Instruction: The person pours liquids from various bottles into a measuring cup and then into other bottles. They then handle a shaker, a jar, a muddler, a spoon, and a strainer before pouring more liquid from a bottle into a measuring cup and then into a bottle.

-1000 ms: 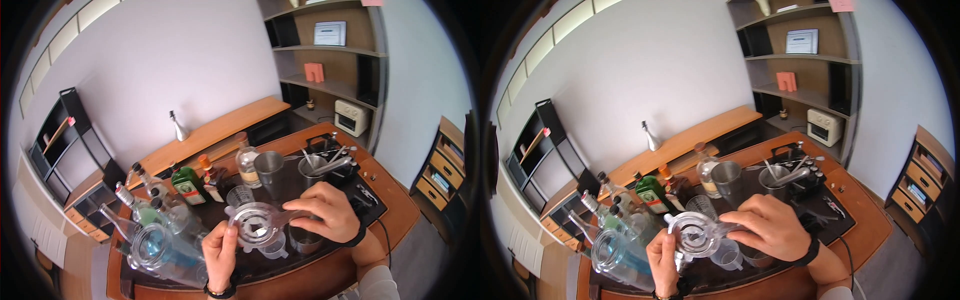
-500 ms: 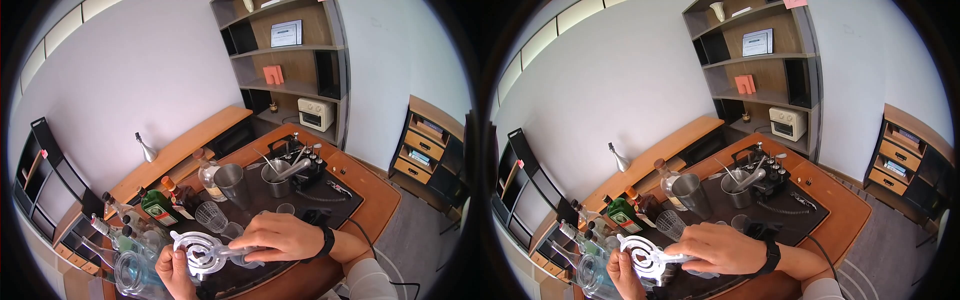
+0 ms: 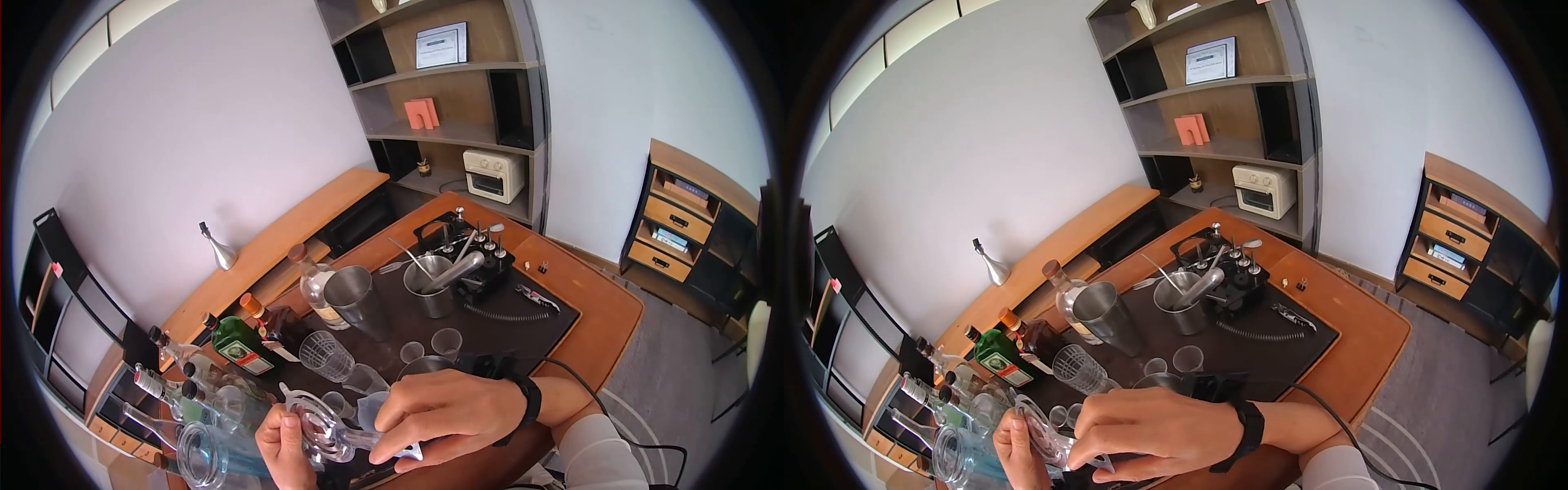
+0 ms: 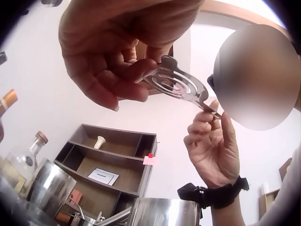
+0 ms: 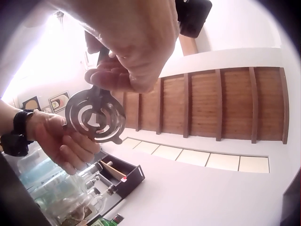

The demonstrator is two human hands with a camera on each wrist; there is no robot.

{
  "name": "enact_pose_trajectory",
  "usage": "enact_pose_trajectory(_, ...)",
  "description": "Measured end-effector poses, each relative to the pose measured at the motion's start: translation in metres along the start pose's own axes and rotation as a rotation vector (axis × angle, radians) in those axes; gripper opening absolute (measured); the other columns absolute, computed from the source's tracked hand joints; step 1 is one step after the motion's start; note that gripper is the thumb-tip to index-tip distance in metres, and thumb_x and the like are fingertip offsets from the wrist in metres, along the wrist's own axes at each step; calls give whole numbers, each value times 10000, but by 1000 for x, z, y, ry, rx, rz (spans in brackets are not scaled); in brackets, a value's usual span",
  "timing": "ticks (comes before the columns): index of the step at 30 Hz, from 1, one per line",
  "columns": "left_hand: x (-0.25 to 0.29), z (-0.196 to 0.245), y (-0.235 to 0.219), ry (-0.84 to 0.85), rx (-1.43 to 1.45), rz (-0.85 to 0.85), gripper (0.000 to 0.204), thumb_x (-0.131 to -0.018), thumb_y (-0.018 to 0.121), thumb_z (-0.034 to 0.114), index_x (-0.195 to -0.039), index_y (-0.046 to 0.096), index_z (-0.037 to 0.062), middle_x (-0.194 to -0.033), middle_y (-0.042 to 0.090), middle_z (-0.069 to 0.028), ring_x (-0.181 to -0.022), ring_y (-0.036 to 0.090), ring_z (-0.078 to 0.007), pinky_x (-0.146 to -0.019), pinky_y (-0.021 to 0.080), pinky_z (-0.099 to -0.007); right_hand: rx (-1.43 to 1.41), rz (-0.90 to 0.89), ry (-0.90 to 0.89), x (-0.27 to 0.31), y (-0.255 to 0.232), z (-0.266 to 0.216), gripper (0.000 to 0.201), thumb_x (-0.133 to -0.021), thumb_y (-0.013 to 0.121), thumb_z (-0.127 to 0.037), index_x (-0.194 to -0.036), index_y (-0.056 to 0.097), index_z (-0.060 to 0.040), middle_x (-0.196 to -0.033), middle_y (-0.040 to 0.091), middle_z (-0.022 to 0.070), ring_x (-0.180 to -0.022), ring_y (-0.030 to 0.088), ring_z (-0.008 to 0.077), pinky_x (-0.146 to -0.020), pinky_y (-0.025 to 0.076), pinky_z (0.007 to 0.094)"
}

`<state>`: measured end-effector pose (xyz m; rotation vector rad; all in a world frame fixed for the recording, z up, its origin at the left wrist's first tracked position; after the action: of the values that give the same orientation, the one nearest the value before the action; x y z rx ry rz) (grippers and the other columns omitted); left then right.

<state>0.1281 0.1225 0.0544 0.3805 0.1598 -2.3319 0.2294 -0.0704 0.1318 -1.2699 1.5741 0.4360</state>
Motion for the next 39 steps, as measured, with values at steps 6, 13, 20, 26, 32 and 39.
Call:
enact_pose_trajectory(6, 2, -16, 27, -4, -12, -101, 367, -1054, 530, 325, -778, 537, 84, -620, 513, 17, -499, 428, -51, -457, 344, -230, -121, 36, 147, 3, -7, 6, 410, -827, 793, -81, -1215, 661, -73, -1064, 690, 92, -847, 640, 250, -703, 498, 331)
enact_pose_trajectory(13, 3, 26, 41, 223, -141, -72, 322, -1070, 490, 318, -904, 589, 60, -800, 585, 6, -673, 507, -57, -621, 416, -218, 139, 173, 340, 1, -55, -4, 349, -741, 861, -190, -1060, 742, -116, -980, 720, 69, -860, 642, 247, -742, 501, 337)
enact_pose_trajectory(20, 6, 33, -7, 260, -190, 128, 281, -1067, 498, 232, -940, 609, 8, -861, 656, -74, -726, 603, -118, -671, 470, -251, 401, 499, 258, -12, -157, 0, 293, -883, 715, -95, -1163, 636, -57, -985, 606, 30, -878, 570, 117, -798, 456, 264)
enact_pose_trajectory(26, 13, 45, -26, 309, -275, 229, 275, -1056, 519, 223, -914, 615, 9, -838, 659, -71, -717, 585, -124, -665, 464, -262, 719, 265, 362, -56, -202, 91, 188, -958, 638, -182, -1085, 601, -49, -954, 572, 51, -814, 585, 156, -763, 477, 310)
enact_pose_trajectory(32, 20, 52, -40, 321, -359, 339, 276, -1053, 519, 221, -922, 624, 3, -816, 657, -84, -728, 594, -140, -691, 473, -274, 1319, -209, 369, -58, -204, 216, 267, -880, 707, -250, -996, 579, -47, -1008, 581, 123, -943, 648, 316, -833, 535, 432)
enact_pose_trajectory(39, 18, 59, -46, 372, -414, 341, 276, -1046, 543, 234, -928, 621, -2, -824, 661, -88, -719, 597, -141, -675, 480, -272, 1379, -606, 580, -16, -198, 327, 291, -853, 726, -231, -1041, 604, -47, -1017, 689, 117, -973, 687, 328, -812, 556, 442)
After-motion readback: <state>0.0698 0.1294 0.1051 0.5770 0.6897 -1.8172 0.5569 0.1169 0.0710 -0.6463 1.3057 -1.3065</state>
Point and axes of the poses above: each hand's wrist, its own x-axis away from the middle knuckle, its own y-axis out of the palm, z = x × y, the point moved 10 cm from there along -x, towards the middle knuckle
